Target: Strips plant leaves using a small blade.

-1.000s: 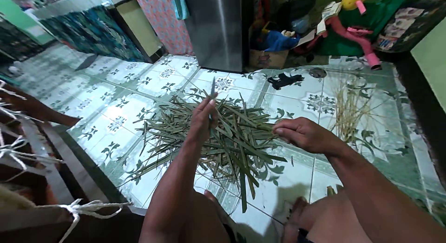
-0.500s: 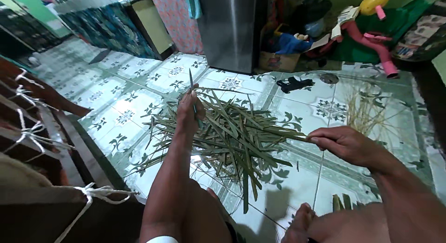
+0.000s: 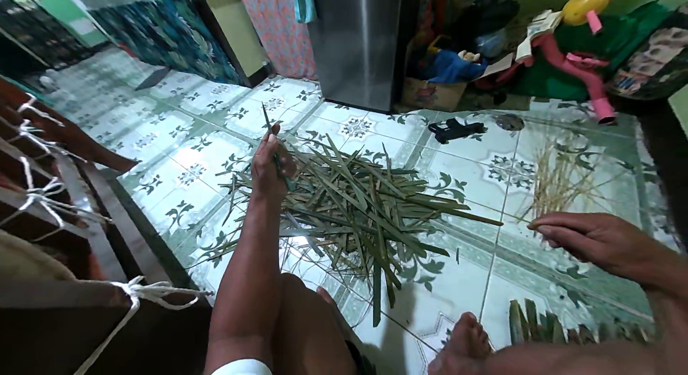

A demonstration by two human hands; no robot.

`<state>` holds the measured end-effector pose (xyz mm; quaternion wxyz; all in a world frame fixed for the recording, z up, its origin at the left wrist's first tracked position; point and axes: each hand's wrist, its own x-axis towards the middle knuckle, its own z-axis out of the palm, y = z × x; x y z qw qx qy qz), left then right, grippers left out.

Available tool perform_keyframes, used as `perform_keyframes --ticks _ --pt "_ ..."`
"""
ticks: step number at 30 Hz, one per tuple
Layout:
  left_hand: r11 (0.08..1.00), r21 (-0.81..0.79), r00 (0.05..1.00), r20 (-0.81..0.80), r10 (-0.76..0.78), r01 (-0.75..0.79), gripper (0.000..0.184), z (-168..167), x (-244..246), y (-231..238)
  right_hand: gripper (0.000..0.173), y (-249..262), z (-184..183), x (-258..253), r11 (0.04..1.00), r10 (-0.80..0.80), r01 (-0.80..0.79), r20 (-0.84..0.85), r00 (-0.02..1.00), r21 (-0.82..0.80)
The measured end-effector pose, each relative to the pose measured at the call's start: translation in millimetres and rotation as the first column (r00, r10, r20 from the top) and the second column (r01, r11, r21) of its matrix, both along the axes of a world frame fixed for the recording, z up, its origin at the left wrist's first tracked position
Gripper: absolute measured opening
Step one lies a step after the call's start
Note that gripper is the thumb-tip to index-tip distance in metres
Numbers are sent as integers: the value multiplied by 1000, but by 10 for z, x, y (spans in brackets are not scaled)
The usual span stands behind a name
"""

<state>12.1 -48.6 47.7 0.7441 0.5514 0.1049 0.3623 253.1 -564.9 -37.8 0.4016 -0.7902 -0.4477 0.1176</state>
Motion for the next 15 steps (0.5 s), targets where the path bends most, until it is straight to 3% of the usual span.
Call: perform_keyframes --ticks 3,5,7,8,10,11,13,15 --pt "993 -64 994 -38 100 -103 32 -81 -24 173 37 -249 -70 70 995 -94 93 -25 995 -44" --pt "972 45 952 -195 235 -231 35 -200 -12 286 36 -330 -79 86 981 -169 163 -47 985 -105" --pt "904 377 793 -479 378 -203 40 -592 -14 445 31 -285 -72 80 957 -219 206 -44 975 -207" --pt "847 531 643 -636 427 -37 39 -873 -42 555 27 -226 -97 98 944 -232 221 -19 972 -247" --pt "796 540 296 -835 465 274 38 -1316 -119 702 22 -85 -162 172 916 -220 234 80 972 -325" --pt "821 493 194 -869 455 287 39 -1413 -160 716 22 -4 -155 193 902 -208 240 126 970 -358" --pt "873 463 133 -885 446 151 42 -1433 -199 718 21 175 -55 191 874 -181 247 190 965 -419" --pt "873 487 189 -860 473 30 46 -1290 -154 666 22 338 28 165 879 -155 226 196 968 -421"
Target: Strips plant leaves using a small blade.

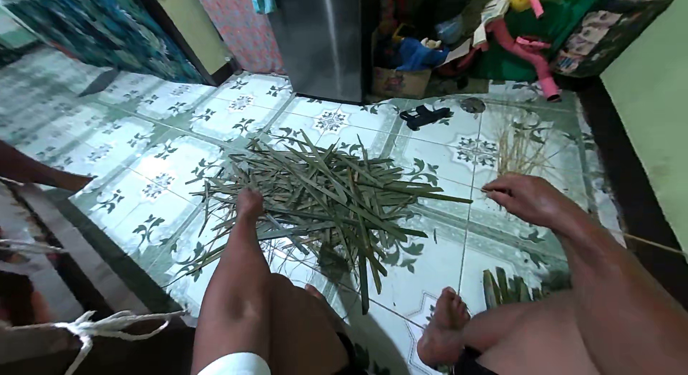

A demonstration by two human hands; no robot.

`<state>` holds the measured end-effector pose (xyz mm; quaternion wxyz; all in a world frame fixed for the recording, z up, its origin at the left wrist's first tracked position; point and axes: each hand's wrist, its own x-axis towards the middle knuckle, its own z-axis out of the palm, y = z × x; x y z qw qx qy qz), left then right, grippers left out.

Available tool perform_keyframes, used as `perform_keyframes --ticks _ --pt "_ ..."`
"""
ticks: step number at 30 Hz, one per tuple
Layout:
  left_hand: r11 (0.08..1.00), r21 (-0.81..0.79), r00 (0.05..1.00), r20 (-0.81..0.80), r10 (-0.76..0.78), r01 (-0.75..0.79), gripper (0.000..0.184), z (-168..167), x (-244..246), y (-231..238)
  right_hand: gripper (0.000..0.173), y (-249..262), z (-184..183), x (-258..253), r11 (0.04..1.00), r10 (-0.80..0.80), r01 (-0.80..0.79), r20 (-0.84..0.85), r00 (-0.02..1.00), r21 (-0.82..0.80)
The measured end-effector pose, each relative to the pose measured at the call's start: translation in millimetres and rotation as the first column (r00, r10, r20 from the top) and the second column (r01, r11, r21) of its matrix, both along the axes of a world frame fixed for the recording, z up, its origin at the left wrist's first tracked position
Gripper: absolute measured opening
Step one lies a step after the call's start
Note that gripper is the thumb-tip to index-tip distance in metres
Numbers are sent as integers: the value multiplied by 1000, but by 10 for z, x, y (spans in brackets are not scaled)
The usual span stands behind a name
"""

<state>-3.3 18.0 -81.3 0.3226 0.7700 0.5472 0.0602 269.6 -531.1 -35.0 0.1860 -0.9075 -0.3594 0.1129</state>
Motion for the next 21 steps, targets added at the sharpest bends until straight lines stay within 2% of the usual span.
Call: perform_keyframes --ticks 2,5,7,9,11,14,16,17,19,21 --pt "1000 16 996 84 -11 9 56 223 116 -120 22 141 43 -21 1000 19 -19 -18 1000 10" --pt "986 67 982 99 -160 154 65 465 310 -300 24 337 89 -15 999 35 -34 -22 999 22" --pt "957 88 946 150 -288 277 61 559 386 -410 24 457 163 -67 995 20 -17 -32 999 103" --pt "930 -19 890 298 -345 366 53 656 453 -607 23 558 178 -114 981 21 -6 -74 997 195" --pt "850 -180 814 438 -381 495 43 804 534 -926 25 698 155 -188 962 30 9 -137 990 272" --pt "633 -271 653 562 -507 725 32 911 682 -1560 26 985 168 -405 925 86 16 -251 964 380" --pt "453 -321 542 642 -541 832 39 865 782 -1936 26 1143 185 -547 890 164 3 -327 931 456" --pt "398 -335 512 671 -535 854 42 854 818 -2079 25 1198 185 -603 868 209 -9 -349 914 496" --pt "366 -362 506 723 -471 857 43 873 848 -2213 22 1243 172 -668 825 293 -42 -364 884 563" --pt "415 -362 521 763 -382 835 39 959 819 -2153 21 1210 163 -654 796 355 -93 -337 872 599"
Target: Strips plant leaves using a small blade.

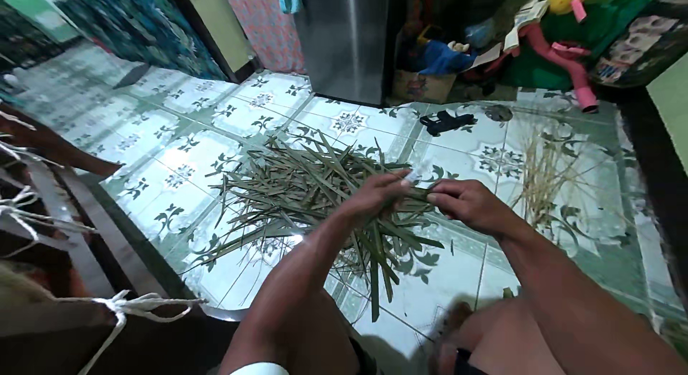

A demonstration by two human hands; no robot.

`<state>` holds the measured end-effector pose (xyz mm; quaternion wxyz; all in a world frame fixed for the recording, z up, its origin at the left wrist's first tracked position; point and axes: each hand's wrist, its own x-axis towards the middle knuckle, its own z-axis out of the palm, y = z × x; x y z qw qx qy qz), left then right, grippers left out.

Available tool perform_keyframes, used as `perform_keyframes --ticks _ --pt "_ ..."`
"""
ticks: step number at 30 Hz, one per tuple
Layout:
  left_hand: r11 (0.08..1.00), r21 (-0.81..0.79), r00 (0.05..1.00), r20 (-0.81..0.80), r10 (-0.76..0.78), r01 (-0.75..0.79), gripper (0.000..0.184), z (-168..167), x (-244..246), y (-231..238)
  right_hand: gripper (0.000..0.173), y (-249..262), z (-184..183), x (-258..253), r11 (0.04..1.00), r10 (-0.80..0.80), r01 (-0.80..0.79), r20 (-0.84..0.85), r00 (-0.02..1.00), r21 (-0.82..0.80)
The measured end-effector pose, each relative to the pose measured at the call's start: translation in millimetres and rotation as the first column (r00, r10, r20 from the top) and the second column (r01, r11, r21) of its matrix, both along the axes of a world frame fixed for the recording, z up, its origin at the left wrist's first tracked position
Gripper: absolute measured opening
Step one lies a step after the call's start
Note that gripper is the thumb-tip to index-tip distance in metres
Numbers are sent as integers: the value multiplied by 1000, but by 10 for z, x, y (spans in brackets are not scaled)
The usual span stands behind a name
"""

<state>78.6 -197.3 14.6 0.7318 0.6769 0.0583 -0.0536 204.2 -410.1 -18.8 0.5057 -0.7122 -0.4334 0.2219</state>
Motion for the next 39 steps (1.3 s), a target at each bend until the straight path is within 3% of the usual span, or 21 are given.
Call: perform_keyframes --ticks 4,6,9,13,21,28,32,36,37,39 --pt "970 -137 966 140 218 -199 38 97 -86 359 23 -142 3 80 999 49 -50 63 997 16" --pt "967 -160 962 158 222 -197 39 90 -127 392 24 -170 -22 96 999 48 -50 117 992 17" --pt "983 -73 977 122 174 -166 37 148 -173 302 23 -240 -59 114 999 32 -38 163 986 36" --pt "951 -81 939 152 308 -299 38 168 -233 516 22 -388 -38 158 999 34 -39 169 985 26" --pt "926 -43 895 242 374 -375 37 208 -387 710 22 -549 -76 200 998 62 -65 192 979 10" --pt "874 -139 804 347 483 -465 37 295 -606 1133 22 -886 -83 335 998 65 -60 179 982 -35" --pt "774 -246 696 340 633 -583 38 343 -803 1430 23 -1236 -145 509 992 -4 25 158 987 -128" --pt "488 -440 432 226 873 -754 37 258 -875 1722 24 -1508 -188 599 962 -158 161 32 987 -220" --pt "465 -424 420 201 885 -777 35 231 -841 1699 24 -1506 -186 580 956 -176 175 13 984 -236" --pt "587 -259 548 211 809 -767 34 195 -721 1468 25 -1390 -154 506 953 -172 168 5 985 -254"
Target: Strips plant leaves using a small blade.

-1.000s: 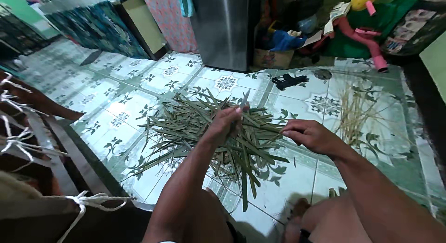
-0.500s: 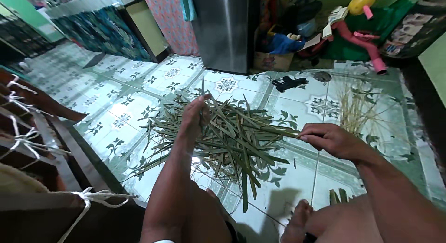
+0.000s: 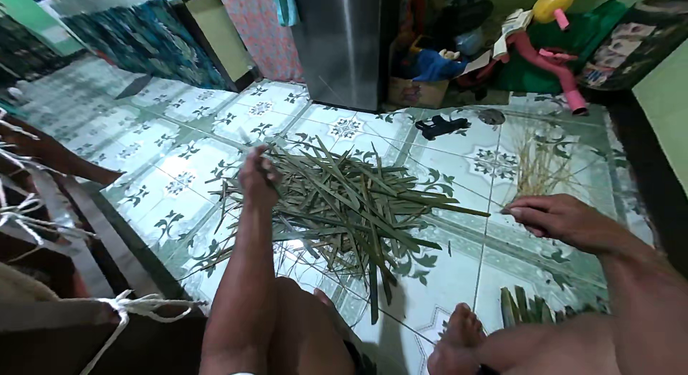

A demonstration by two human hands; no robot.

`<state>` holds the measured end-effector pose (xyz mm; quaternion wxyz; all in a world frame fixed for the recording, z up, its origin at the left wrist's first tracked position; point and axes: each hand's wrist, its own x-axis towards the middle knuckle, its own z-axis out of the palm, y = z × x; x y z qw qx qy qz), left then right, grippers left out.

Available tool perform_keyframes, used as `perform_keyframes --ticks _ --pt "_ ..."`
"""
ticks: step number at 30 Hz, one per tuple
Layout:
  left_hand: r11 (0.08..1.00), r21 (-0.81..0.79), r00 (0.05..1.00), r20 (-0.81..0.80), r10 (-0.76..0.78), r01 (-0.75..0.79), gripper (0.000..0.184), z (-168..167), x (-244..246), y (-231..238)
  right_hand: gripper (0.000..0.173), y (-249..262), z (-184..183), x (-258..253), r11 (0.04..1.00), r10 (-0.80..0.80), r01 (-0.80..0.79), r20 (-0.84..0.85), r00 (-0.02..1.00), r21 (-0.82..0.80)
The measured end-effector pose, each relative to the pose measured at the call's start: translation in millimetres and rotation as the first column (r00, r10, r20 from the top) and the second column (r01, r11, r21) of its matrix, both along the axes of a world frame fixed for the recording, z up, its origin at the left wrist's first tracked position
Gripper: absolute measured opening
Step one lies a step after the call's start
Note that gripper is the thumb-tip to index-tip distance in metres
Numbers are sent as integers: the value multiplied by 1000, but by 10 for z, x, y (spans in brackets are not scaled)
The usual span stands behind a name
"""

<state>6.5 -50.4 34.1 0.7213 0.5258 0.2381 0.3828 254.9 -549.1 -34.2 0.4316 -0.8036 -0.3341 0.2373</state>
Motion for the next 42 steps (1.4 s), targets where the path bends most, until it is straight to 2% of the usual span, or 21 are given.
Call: perform_keyframes --ticks 2,4,6,8,10,15,23,27,30,32,33,34,36,38,40,42 --pt "957 106 945 -217 -244 271 35 0 184 -418 26 186 34 -93 999 48 -48 7 999 18" --pt "835 108 802 -367 -472 540 39 -34 395 -879 26 364 69 -195 991 117 -118 21 993 57" --pt "736 79 696 -408 -591 672 42 -68 547 -1162 26 497 92 -267 977 187 -190 43 981 94" --pt "718 45 682 -359 -638 695 40 -57 592 -1214 25 549 107 -284 966 228 -234 61 972 109" --pt "743 51 724 -276 -632 668 38 -14 568 -1111 25 534 111 -254 959 247 -257 91 965 116" --pt "850 100 854 -136 -503 517 38 34 448 -769 25 409 80 -130 956 260 -275 135 956 105" --pt "914 152 926 -6 -379 375 38 98 215 -383 25 113 53 -35 970 217 -232 160 963 77" --pt "959 130 961 87 -264 252 35 129 106 -169 23 -109 -1 54 989 148 -150 163 975 -5" --pt "998 1 986 156 -61 62 30 85 74 7 20 -219 -49 124 999 42 -39 107 993 -33" --pt "996 -79 990 133 55 -44 28 9 100 85 17 -199 -40 122 997 -65 68 70 995 -46" --pt "997 -64 996 81 45 -40 30 -44 122 75 17 -161 -29 109 993 -100 103 61 993 -52" --pt "1000 -7 1000 9 -17 18 33 -97 140 17 17 -100 -24 87 992 -115 118 62 991 -43" --pt "963 99 956 -186 -228 249 37 -154 210 -248 16 99 13 0 995 -96 97 59 994 -14" --pt "865 80 827 -348 -442 496 37 -165 357 -682 17 352 63 -137 999 -28 27 42 999 32" --pt "744 -8 680 -398 -616 669 41 -202 505 -1083 17 591 83 -280 995 54 -56 28 998 82" --pt "655 -61 592 -373 -715 753 44 -226 592 -1308 16 765 63 -372 985 128 -131 30 991 116"
